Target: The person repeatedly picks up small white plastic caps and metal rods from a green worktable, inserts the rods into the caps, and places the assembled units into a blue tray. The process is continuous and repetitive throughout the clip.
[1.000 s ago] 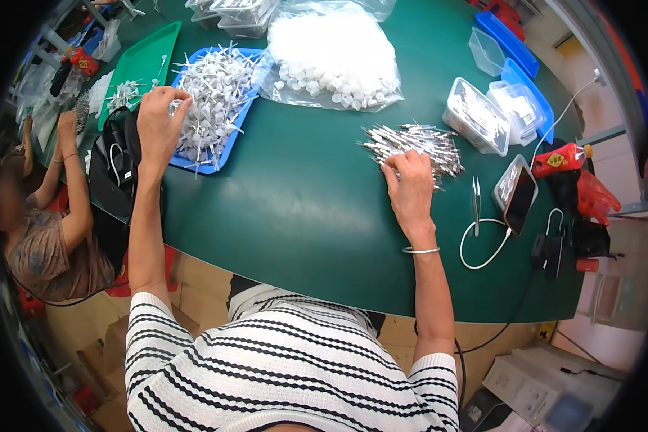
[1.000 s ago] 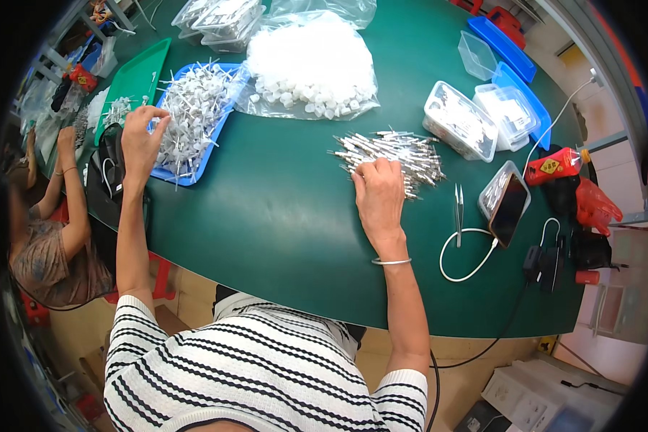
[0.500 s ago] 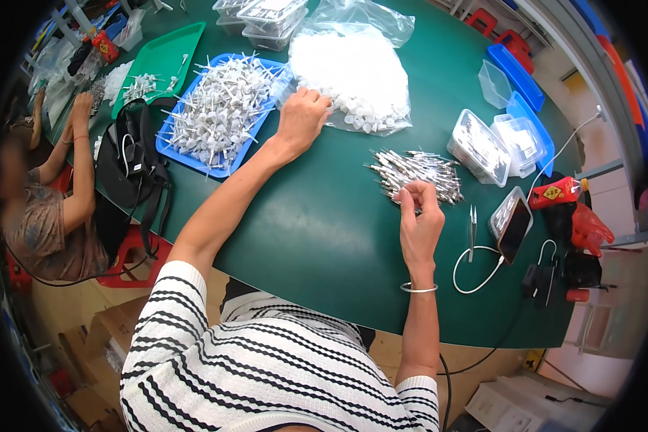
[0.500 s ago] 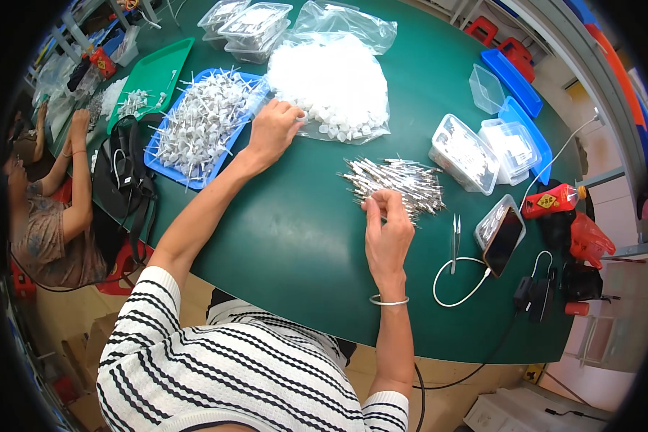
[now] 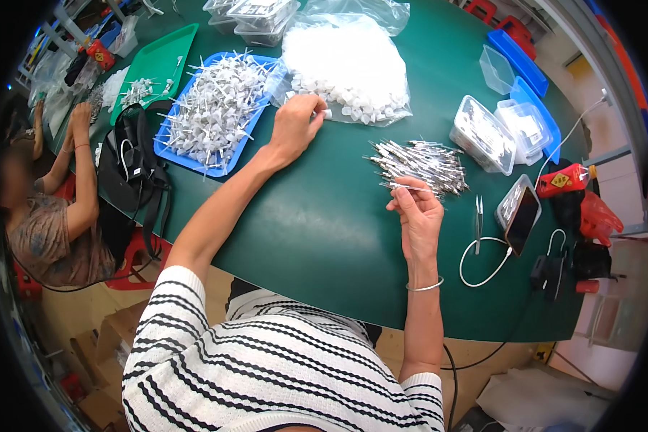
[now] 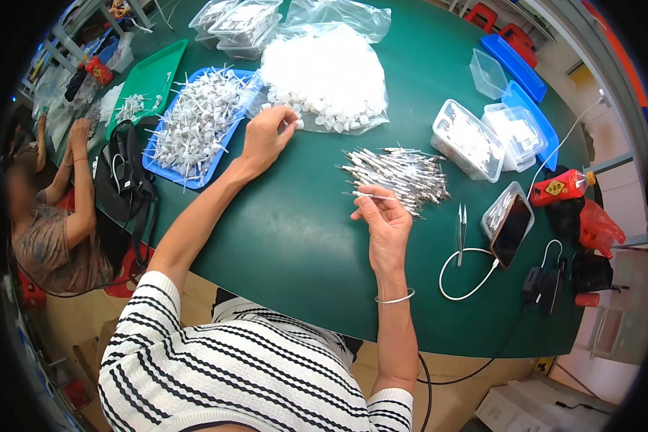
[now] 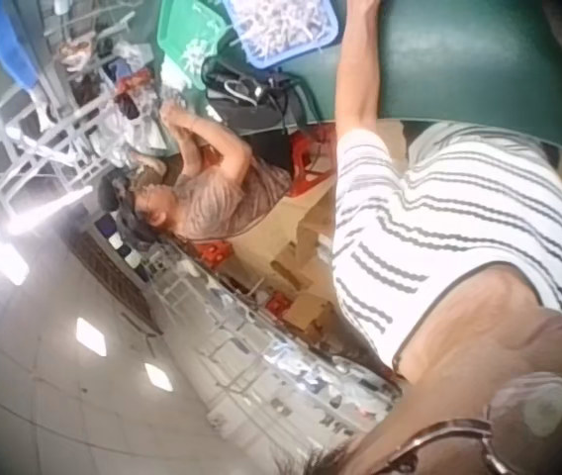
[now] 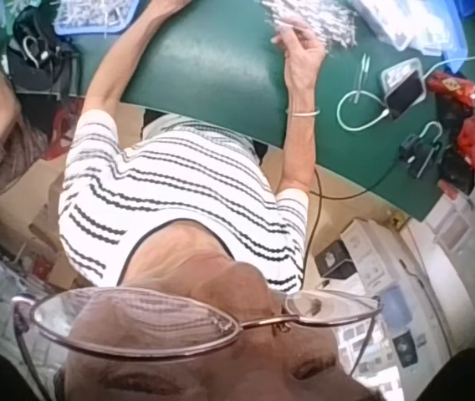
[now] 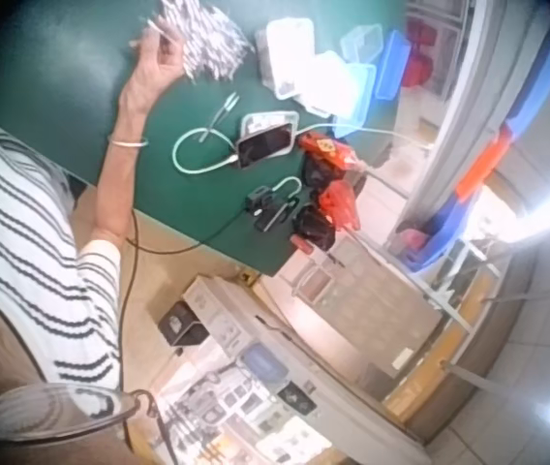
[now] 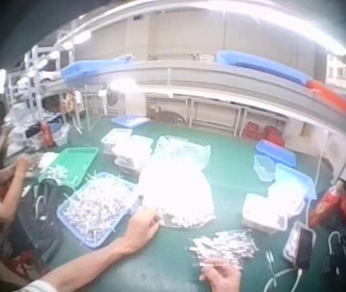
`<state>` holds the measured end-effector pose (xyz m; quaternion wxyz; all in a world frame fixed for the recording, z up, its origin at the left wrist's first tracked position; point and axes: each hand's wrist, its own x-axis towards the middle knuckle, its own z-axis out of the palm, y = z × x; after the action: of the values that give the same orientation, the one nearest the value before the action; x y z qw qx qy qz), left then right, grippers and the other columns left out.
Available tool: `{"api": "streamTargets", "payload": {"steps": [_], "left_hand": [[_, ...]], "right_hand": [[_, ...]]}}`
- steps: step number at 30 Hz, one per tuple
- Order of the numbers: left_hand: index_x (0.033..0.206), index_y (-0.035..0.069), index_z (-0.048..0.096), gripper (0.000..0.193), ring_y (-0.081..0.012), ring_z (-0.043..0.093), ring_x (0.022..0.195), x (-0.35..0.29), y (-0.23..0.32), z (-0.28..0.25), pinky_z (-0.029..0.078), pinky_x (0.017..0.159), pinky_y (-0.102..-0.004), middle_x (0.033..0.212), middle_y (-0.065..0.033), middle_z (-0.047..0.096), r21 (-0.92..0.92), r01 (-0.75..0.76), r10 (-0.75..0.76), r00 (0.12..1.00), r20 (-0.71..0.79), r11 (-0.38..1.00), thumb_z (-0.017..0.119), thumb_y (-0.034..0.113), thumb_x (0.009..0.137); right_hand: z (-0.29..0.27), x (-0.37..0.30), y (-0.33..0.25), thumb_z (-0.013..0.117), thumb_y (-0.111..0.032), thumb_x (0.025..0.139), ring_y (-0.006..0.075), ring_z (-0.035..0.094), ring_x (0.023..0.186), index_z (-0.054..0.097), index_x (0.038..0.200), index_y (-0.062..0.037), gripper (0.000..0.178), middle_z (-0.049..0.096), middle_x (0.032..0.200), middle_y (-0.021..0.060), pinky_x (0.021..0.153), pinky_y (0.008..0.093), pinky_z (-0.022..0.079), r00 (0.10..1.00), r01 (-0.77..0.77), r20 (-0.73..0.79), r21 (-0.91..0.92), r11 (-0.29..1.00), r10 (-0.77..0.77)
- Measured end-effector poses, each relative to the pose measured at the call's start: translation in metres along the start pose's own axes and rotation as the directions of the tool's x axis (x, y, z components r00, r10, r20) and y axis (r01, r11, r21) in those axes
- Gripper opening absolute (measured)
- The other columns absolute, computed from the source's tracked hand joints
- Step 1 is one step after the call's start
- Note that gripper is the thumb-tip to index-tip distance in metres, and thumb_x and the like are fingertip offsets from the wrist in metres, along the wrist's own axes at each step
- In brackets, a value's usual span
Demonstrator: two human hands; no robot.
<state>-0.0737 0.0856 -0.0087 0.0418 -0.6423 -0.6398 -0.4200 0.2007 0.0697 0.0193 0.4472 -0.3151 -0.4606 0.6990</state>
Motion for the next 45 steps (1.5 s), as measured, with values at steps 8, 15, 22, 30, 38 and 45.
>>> {"api": "streamTargets", "payload": {"steps": [8,15,22,30,38,45], "left_hand": [[0.099,0.003,0.066,0.015,-0.0169,0.066,0.077,-0.062,0.090,-0.015,0.052,0.066,-0.0263,0.089,-0.0078,0.066,-0.498,0.082,-0.018,0.991,0.132,0.863,0.062,0.002,0.084],[0.103,0.000,0.065,0.016,-0.0107,0.064,0.088,-0.067,0.096,-0.020,0.053,0.072,-0.0237,0.102,-0.0070,0.068,-0.746,0.648,-0.279,0.752,0.597,0.152,0.062,0.010,0.091],[0.112,0.001,0.061,0.027,-0.0114,0.063,0.091,-0.064,0.090,-0.023,0.052,0.075,-0.0226,0.107,-0.0090,0.067,-0.663,0.747,-0.302,0.621,0.724,-0.055,0.066,0.013,0.088],[0.116,0.000,0.060,0.029,-0.0118,0.064,0.091,-0.066,0.087,-0.023,0.052,0.078,-0.0221,0.108,-0.0097,0.066,-0.620,0.766,-0.239,0.579,0.779,-0.167,0.063,0.012,0.090],[0.112,0.001,0.061,0.025,-0.0120,0.065,0.090,-0.066,0.091,-0.025,0.053,0.074,-0.0207,0.099,-0.0081,0.067,-0.605,0.779,-0.230,0.567,0.791,-0.164,0.063,0.015,0.091],[0.111,0.000,0.062,0.027,-0.0132,0.065,0.087,-0.068,0.093,-0.024,0.053,0.070,-0.0228,0.096,-0.0084,0.067,-0.634,0.773,-0.239,0.623,0.745,0.038,0.061,0.018,0.092]], "right_hand": [[0.021,-0.003,0.015,0.061,-0.010,0.091,0.0184,0.065,0.089,0.062,0.107,0.0014,0.019,0.067,0.095,0.0093,0.084,0.0305,0.053,0.987,-0.154,0.103,0.323,0.934,0.127],[0.020,-0.007,0.020,0.060,-0.010,0.092,0.0216,0.067,0.091,0.061,0.106,0.0018,0.018,0.068,0.098,0.0130,0.084,0.0310,0.053,0.986,-0.151,0.118,0.322,0.934,0.119],[0.024,-0.008,0.017,0.062,-0.009,0.091,0.0175,0.066,0.087,0.062,0.103,0.0024,0.017,0.067,0.095,0.0104,0.080,0.0287,0.054,0.999,-0.007,0.038,0.142,0.990,0.002],[0.027,-0.012,0.015,0.064,-0.004,0.089,0.0111,0.061,0.083,0.062,0.100,0.0028,0.013,0.062,0.092,0.0055,0.077,0.0242,0.052,0.975,0.212,-0.032,-0.128,0.969,-0.218],[0.031,-0.011,0.012,0.060,-0.001,0.090,0.0161,0.065,0.087,0.058,0.102,0.0035,0.012,0.064,0.095,0.0093,0.080,0.0280,0.053,0.966,0.258,0.020,-0.066,0.964,-0.257],[0.029,-0.012,0.015,0.058,-0.004,0.092,0.0201,0.067,0.088,0.057,0.103,0.0036,0.013,0.064,0.096,0.0127,0.081,0.0305,0.055,0.974,0.226,0.034,0.010,0.974,-0.226]]}}
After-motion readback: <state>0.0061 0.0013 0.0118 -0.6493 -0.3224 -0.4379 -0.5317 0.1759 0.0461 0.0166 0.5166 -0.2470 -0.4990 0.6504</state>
